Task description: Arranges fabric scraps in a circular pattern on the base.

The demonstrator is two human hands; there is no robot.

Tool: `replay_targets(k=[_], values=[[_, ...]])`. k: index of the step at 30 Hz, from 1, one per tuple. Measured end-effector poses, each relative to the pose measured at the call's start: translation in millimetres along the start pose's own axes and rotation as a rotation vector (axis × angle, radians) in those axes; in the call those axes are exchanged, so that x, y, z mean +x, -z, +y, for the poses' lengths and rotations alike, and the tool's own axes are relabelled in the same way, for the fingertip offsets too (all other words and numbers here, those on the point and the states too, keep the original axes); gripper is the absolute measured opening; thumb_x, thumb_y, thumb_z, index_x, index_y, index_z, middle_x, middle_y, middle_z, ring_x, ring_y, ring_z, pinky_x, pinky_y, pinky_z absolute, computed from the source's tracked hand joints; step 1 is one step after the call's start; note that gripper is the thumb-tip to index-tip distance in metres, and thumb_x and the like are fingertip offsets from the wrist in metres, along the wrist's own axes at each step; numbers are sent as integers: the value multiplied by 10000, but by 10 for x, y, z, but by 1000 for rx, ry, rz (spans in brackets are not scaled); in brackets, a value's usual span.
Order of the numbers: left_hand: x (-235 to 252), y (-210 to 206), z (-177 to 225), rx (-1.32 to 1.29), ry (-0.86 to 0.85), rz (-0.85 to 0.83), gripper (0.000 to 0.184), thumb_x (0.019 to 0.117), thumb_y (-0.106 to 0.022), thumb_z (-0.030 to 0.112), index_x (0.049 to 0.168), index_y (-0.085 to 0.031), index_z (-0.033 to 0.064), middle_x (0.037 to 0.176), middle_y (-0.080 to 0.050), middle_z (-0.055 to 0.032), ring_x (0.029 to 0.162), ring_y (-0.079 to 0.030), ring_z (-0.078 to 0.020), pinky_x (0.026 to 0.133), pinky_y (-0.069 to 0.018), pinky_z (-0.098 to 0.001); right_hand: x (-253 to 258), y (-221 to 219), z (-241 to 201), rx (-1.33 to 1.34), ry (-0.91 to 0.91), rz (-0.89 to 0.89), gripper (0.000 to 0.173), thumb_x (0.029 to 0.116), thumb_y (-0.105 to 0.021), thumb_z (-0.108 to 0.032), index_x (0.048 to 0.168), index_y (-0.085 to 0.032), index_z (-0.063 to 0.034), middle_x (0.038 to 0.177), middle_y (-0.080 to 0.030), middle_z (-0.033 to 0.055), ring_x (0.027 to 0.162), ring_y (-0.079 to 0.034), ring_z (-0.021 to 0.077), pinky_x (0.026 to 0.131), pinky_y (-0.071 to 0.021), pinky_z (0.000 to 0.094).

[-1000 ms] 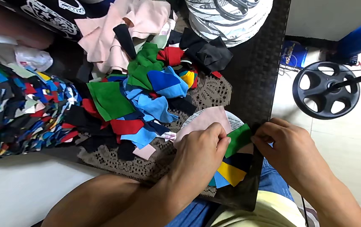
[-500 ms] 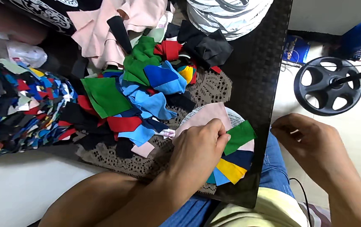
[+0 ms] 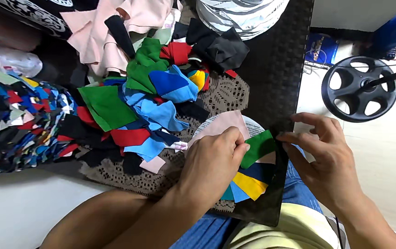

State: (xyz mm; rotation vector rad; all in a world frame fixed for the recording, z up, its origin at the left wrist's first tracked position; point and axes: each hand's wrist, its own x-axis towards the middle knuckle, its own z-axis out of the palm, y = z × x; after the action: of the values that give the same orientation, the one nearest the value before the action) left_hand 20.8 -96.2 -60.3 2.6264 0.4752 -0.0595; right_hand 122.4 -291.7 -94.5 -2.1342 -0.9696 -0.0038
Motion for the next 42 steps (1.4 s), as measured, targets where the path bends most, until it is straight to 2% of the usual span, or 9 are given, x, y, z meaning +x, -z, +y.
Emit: replay_targets(k=[6, 16, 19, 22, 28, 34, 36, 39, 42], values=[[1, -12, -12, 9, -13, 12, 189, 967, -646, 319, 869, -692, 163, 621, -599, 66, 547, -580, -56, 522, -482, -269, 39, -98, -17, -36, 55, -15, 183, 958, -628, -193, 987, -809, -202, 1358, -611, 156, 1295, -512, 368, 974, -439, 533], [15, 18, -20, 21, 19, -9, 147, 958, -662, 303, 899, -687, 171, 629, -580, 81, 552, -563, -46, 528, -477, -264, 50, -112, 50, 3, 18, -35, 173, 935, -644, -189, 989, -807, -193, 1370, -611, 144, 1305, -505, 361, 994, -432, 532], [14, 26, -18, 18, 28, -15, 146, 952, -673, 308, 901, -687, 171, 634, -581, 83, 555, -561, -43, 530, -475, -263, 56, -96, 54, 70, -4, -17, 179, 934, -648, -174, 1013, -809, -175, 1358, -623, 129, 1299, -514, 323, 1011, -436, 491], [9, 24, -22, 23, 23, -10, 148, 953, -668, 316, 908, -686, 176, 634, -585, 87, 551, -564, -41, 528, -479, -262, 64, -35, 51, 165, -37, 35, 170, 960, -635, -154, 1011, -797, -153, 1350, -622, 116, 1243, -557, 228, 992, -483, 363], [10, 27, -14, 28, 21, -15, 149, 952, -664, 319, 911, -685, 178, 631, -576, 92, 553, -559, -34, 528, -470, -248, 60, -99, 14, 65, 46, 45, 167, 950, -649, -167, 942, -811, -203, 1378, -595, 164, 1371, -442, 354, 1062, -366, 544], [5, 59, -9, 55, 17, -23, 127, 957, -658, 288, 942, -694, 167, 653, -600, 74, 564, -578, -57, 533, -486, -271, 50, -184, 91, 11, 38, 20, 162, 944, -650, -219, 951, -811, -225, 1429, -567, 171, 1399, -406, 399, 1066, -331, 595], [-20, 80, 5, 120, -20, 15, 152, 943, -674, 256, 969, -705, 109, 671, -637, 4, 580, -622, -158, 542, -513, -377, 44, -177, 118, 158, -12, 22, 163, 943, -649, -205, 986, -805, -191, 1443, -558, 151, 1413, -403, 355, 1096, -345, 550], [-82, 81, 11, 246, -116, 128, 201, 904, -645, 218, 999, -714, 56, 731, -651, -64, 645, -650, -253, 571, -522, -424, 24, -110, 214, 488, -165, 115, 169, 965, -626, -167, 1056, -766, -138, 1439, -561, 61, 1321, -519, 149, 1032, -494, 309], [-137, 17, -7, 218, -253, 210, 240, 957, -587, 239, 1036, -746, 79, 1004, -730, -121, 929, -697, -332, 743, -557, -473, 10, -58, 356, 622, -330, 234, 195, 984, -596, -168, 1104, -747, -138, 1383, -598, -2, 1220, -588, 82, 958, -533, 258]])
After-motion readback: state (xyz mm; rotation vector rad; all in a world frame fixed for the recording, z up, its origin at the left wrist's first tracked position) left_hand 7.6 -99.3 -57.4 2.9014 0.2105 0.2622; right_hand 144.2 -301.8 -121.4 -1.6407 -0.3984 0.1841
